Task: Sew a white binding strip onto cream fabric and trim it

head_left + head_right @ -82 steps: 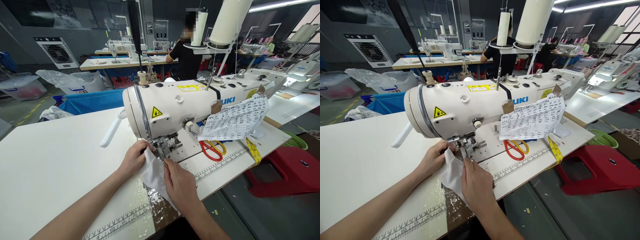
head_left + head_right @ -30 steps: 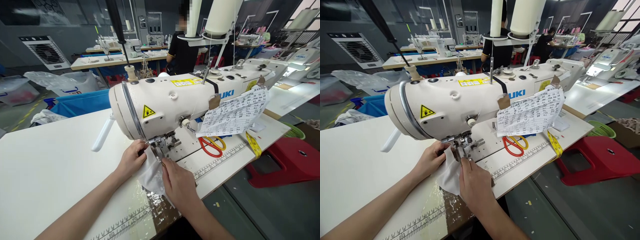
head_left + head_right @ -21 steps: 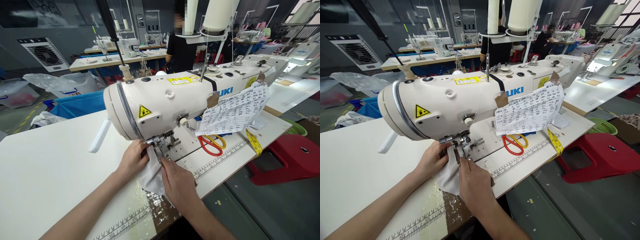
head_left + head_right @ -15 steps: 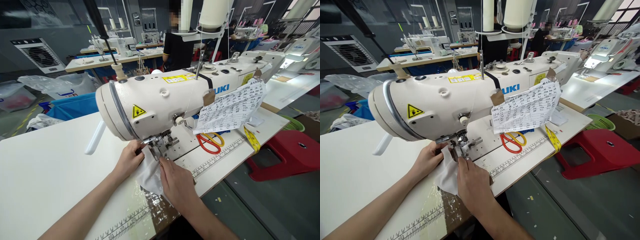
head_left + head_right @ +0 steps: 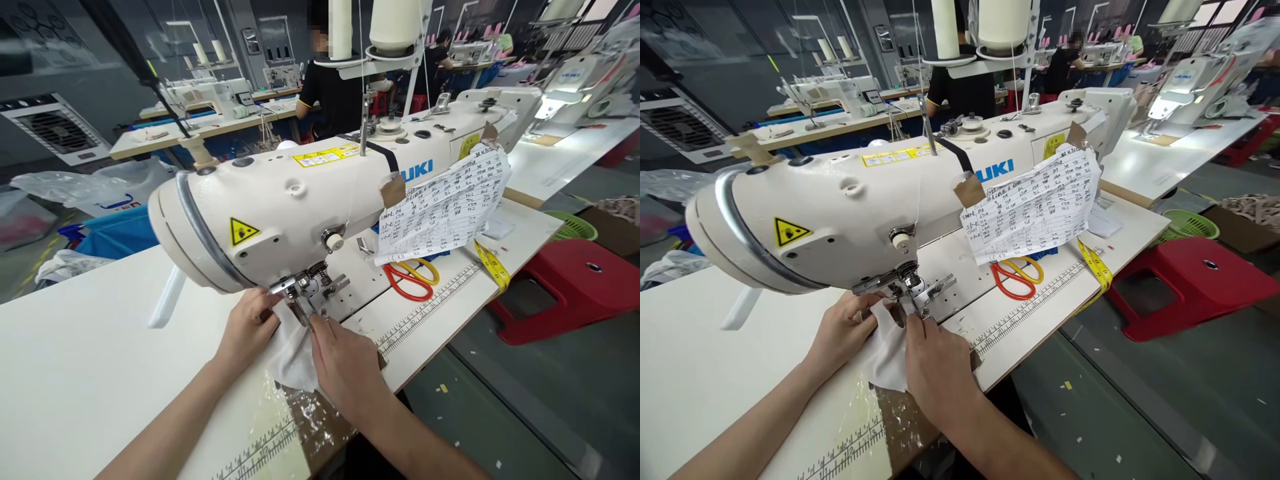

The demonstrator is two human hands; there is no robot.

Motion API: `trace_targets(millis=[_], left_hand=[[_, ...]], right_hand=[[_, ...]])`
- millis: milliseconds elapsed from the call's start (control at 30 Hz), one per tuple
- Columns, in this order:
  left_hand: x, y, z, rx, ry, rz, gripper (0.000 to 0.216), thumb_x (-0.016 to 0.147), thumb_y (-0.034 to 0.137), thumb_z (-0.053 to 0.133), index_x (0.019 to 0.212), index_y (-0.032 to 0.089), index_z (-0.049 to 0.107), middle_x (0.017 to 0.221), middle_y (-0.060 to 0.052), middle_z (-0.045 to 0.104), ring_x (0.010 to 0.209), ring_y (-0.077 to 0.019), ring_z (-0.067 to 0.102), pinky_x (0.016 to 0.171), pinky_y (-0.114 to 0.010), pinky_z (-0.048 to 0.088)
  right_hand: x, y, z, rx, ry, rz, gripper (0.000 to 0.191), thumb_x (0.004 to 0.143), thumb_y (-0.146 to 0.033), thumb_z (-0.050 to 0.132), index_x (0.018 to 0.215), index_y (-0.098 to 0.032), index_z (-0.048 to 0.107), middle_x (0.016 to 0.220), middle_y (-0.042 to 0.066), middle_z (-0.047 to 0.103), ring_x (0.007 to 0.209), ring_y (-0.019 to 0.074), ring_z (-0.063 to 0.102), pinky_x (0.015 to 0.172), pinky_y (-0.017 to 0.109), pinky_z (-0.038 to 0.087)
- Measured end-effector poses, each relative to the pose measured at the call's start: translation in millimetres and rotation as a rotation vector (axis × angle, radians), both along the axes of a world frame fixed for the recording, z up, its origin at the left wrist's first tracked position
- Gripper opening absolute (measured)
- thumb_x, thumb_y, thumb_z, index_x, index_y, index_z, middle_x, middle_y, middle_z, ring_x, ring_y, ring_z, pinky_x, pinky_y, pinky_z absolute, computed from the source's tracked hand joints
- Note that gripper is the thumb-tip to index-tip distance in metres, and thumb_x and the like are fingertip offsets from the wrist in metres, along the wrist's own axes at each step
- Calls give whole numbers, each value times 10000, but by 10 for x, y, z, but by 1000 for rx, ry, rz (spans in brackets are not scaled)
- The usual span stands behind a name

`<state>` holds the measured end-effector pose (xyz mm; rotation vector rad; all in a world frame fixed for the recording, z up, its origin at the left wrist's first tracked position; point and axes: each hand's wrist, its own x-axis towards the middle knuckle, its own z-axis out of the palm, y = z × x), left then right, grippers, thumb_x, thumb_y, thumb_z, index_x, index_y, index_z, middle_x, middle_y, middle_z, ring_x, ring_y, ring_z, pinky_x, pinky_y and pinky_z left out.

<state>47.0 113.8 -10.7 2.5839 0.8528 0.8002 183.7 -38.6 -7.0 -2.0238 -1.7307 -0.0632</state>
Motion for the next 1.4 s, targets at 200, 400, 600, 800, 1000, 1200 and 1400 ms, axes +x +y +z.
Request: trace_targets(millis=[200,400,600,800,1000,1200,1400], left_hand=[[-49,0,114,227,94,-283,290,898,98,418,972,196,681,1012,-78,704,926,-216,634,786,-346,554],[-102,-186,265,251,283,-320,372,924,110,392,1175,162,662,1139,-140,636,1024,-270,574,860,-434,561],[33,-485,155,321,317,-143,345,942,157,394,1140,59,659,1177,-182,623,1113,-318,550,925,-470,559],[-37,-558,74,220,241,-124,402,990,210,351,1271,109,620,1284,-127,635,1243,-273,540,1061,-462,492],[-91,-516,81,180,216,-161,420,994,221,336,1279,135,632,1325,-113,630,1272,-259,537,1070,-468,482],[-49,-571,-7,284,243,-133,447,989,233,346,1328,57,578,1352,-175,597,1303,-305,500,1086,-497,458],[-18,-606,20,258,277,-102,442,966,233,355,1332,79,549,1327,-179,574,1288,-322,484,1057,-500,465]], right_hand=[[-39,-107,-58,89,-75,-19,300,920,-78,473,1186,-103,608,826,79,751,634,200,709,495,277,494],[-60,-652,-110,122,88,59,277,934,-116,404,1173,-161,537,857,55,755,636,186,722,510,264,491],[19,-973,-104,38,98,85,286,896,-80,386,1119,-220,498,755,7,722,555,176,697,440,250,447],[145,-933,-85,46,19,162,329,951,-114,400,1265,-170,484,996,74,743,773,196,742,584,261,548],[132,-911,-100,28,-12,155,346,950,-95,379,1262,-168,508,974,69,735,753,198,737,572,276,545],[121,-841,-41,5,-50,122,339,917,-68,383,1192,-171,552,905,60,726,697,207,722,540,297,517],[133,-735,-7,-55,-30,119,326,912,-54,407,1179,-180,544,951,53,714,747,196,714,569,291,508]])
